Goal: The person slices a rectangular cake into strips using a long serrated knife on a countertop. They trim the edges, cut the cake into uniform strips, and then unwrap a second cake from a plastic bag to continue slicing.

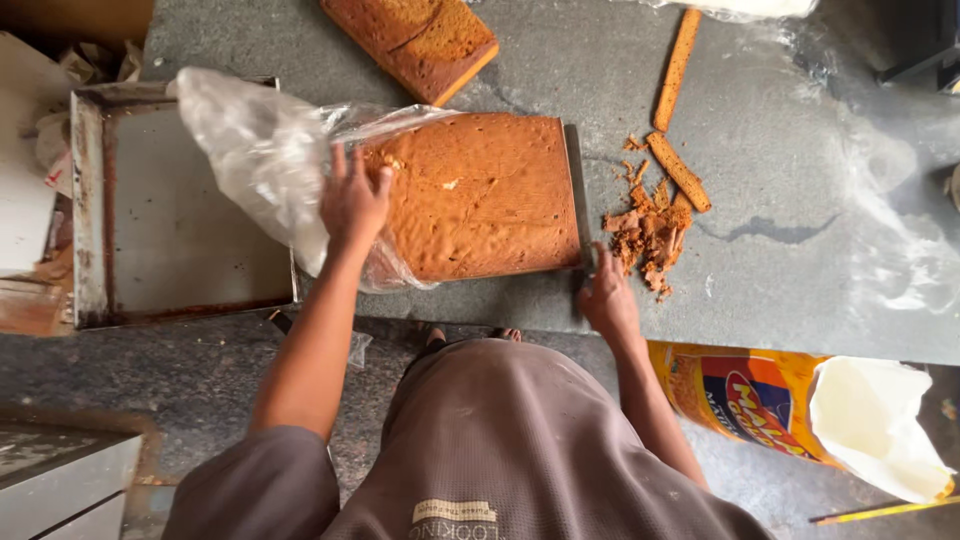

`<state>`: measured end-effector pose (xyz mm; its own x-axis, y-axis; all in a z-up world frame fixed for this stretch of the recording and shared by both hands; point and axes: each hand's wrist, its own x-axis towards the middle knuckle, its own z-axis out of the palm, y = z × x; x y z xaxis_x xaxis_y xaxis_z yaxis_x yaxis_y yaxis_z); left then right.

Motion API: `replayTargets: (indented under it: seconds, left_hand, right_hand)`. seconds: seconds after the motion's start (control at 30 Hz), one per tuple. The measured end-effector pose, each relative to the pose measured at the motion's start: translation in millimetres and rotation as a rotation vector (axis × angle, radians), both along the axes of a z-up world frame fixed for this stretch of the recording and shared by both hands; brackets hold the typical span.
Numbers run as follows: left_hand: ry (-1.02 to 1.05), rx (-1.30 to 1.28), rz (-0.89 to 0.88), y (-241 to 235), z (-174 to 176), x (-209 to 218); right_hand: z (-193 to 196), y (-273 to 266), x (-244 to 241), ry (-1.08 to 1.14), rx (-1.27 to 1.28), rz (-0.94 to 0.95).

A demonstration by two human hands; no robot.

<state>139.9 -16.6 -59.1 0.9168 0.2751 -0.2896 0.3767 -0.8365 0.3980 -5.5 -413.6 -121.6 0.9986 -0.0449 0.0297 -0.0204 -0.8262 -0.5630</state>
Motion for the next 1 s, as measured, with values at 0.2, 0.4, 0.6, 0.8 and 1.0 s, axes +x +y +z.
replayTargets:
  seconds: [0.2, 0.4, 0.6, 0.8, 1.0]
  left_hand:
    - [-0.232, 0.266, -0.298, -27.9, 5.1, -3.7]
    - [-0.014, 0.174, -0.449, -61.6, -1.1, -10.2]
    - [0.07, 0.18, -0.539, -56.2, -18.0, 8.0]
    - [0.002, 0.035, -0.704, -34.6, -45.8, 39.5]
    - [0.008, 0.054, -0.785, -24.9, -47.6, 48.6]
  right_hand:
    - [24.6, -41.7, -4.2, 0.091, 0.208, -0.282]
    - [26.0, -42.9, 12.9, 0.08, 0.356, -0.272]
    - [51.7, -21.1, -3.4, 0.172, 0.865, -0.404]
    - [71.6, 68.7, -6.0, 0.053, 0.842, -0.226]
    - [67.3, 154.0, 1.2, 0.037, 0.4, -0.285]
